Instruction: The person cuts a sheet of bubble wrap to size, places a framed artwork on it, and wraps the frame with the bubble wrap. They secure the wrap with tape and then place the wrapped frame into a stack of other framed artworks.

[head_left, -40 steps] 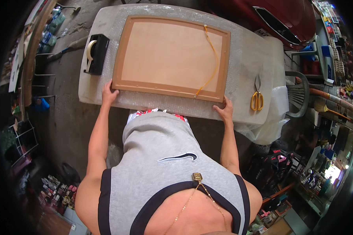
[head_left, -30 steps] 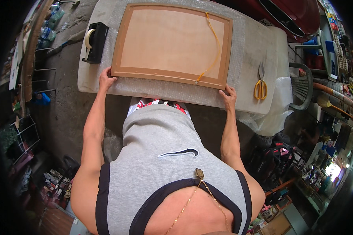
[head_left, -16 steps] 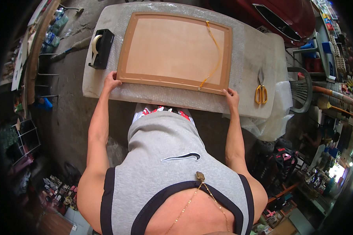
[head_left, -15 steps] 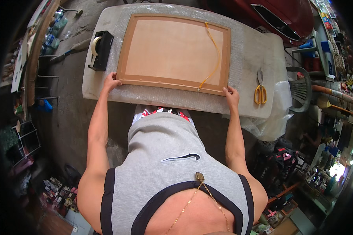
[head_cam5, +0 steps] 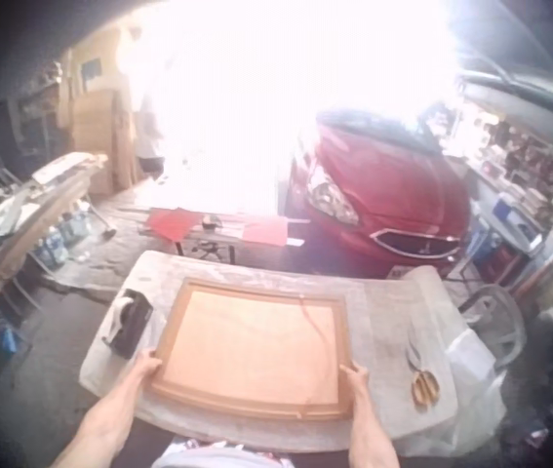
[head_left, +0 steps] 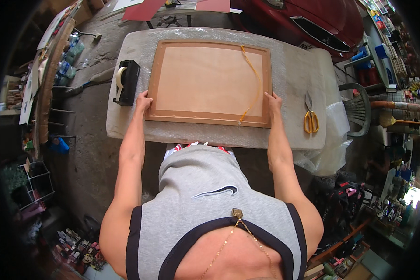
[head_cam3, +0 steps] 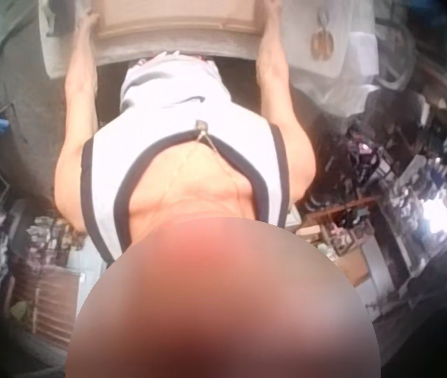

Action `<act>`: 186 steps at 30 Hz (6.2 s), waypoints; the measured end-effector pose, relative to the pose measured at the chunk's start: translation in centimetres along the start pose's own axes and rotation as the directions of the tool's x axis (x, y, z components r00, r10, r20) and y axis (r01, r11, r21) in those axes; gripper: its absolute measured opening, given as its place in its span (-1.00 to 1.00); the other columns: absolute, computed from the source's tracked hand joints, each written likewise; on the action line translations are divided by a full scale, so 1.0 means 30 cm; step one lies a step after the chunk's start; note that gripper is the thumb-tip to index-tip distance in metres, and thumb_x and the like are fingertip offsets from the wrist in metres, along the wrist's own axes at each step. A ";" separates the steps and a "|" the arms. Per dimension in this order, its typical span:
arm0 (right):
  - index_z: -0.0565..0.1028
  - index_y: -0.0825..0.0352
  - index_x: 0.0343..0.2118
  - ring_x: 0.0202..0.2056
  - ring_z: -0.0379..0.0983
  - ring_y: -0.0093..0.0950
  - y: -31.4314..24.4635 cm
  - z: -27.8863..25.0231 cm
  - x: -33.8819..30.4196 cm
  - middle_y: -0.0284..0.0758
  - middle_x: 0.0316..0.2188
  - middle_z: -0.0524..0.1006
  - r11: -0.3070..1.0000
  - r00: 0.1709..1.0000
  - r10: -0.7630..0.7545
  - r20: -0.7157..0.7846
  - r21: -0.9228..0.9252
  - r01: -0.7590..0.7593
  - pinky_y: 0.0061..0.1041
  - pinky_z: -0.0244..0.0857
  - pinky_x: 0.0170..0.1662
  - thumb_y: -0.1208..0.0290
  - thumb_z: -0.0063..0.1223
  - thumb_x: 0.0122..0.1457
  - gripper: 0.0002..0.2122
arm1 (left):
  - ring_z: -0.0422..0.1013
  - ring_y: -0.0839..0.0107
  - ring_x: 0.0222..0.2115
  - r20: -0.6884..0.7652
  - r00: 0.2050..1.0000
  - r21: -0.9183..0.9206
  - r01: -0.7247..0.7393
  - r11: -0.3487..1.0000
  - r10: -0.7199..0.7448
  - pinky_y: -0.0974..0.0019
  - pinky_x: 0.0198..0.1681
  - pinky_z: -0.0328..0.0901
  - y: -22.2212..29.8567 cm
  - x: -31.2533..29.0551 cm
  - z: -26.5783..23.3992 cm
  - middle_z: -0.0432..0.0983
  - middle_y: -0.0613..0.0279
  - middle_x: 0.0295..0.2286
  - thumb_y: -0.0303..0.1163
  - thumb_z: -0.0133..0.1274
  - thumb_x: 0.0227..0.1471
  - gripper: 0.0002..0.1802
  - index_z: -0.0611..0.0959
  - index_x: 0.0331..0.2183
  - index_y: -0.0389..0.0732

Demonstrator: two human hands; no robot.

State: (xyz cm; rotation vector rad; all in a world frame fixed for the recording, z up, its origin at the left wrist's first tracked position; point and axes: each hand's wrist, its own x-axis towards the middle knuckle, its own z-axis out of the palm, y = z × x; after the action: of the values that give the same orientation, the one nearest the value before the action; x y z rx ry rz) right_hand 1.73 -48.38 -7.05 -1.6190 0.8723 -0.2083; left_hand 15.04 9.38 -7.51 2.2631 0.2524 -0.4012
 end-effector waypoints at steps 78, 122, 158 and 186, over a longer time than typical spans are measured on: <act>0.50 0.41 -0.29 -0.51 0.40 -0.55 0.111 -0.353 -0.058 -0.35 -0.47 0.51 0.871 0.953 0.010 -0.304 -0.465 -0.158 -0.57 0.29 -0.46 0.34 0.27 -0.10 -0.67 | 0.47 0.11 -0.23 -0.245 0.960 0.141 0.170 0.975 -0.132 0.17 -0.14 0.33 -0.069 -0.103 -0.169 0.54 -0.04 -0.28 -0.02 0.27 -0.31 -0.32 0.54 -0.18 -0.28; 0.45 0.35 -0.39 -0.32 0.45 -0.04 -0.129 0.105 -0.100 -0.05 -0.39 0.50 0.365 0.891 -0.374 0.258 -0.842 0.397 -0.14 0.33 -0.25 0.34 -0.22 0.13 -0.79 | 0.52 0.05 -0.44 -0.004 0.938 0.721 -0.238 0.651 0.347 0.13 -0.37 0.41 0.275 -0.117 0.084 0.54 -0.07 -0.51 -0.47 -0.08 -0.09 -0.78 0.67 -0.55 -0.25; 0.34 0.11 -0.05 0.20 -0.04 -0.16 -0.144 1.015 -0.732 -0.15 0.08 0.17 0.243 0.110 -0.561 0.821 0.036 0.969 -0.06 -0.25 0.23 0.16 0.28 -0.24 -0.41 | 0.43 0.01 -0.51 -0.165 0.893 0.136 -0.400 0.906 0.419 0.10 -0.45 0.31 0.066 -0.505 0.002 0.47 0.03 -0.55 -0.47 0.09 -0.15 -0.92 0.56 -0.54 -0.28; 0.47 0.15 -0.54 -0.11 0.33 -0.39 -0.176 1.101 -0.728 -0.44 -0.28 0.45 0.174 -0.122 -0.639 0.759 0.297 0.939 -0.27 0.06 -0.05 0.29 0.23 -0.16 -0.84 | 0.30 0.12 -0.17 -0.473 0.843 0.219 -0.169 0.961 0.256 0.09 -0.08 0.23 -0.094 -0.674 -0.002 0.37 0.08 -0.28 -0.44 0.08 -0.33 -0.48 0.50 -0.17 -0.24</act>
State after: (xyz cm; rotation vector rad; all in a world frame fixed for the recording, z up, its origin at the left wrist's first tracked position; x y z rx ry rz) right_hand 7.75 -9.01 -3.71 -2.1181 -1.1067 -0.1711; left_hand -4.63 10.24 -2.05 2.5000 0.2289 0.3048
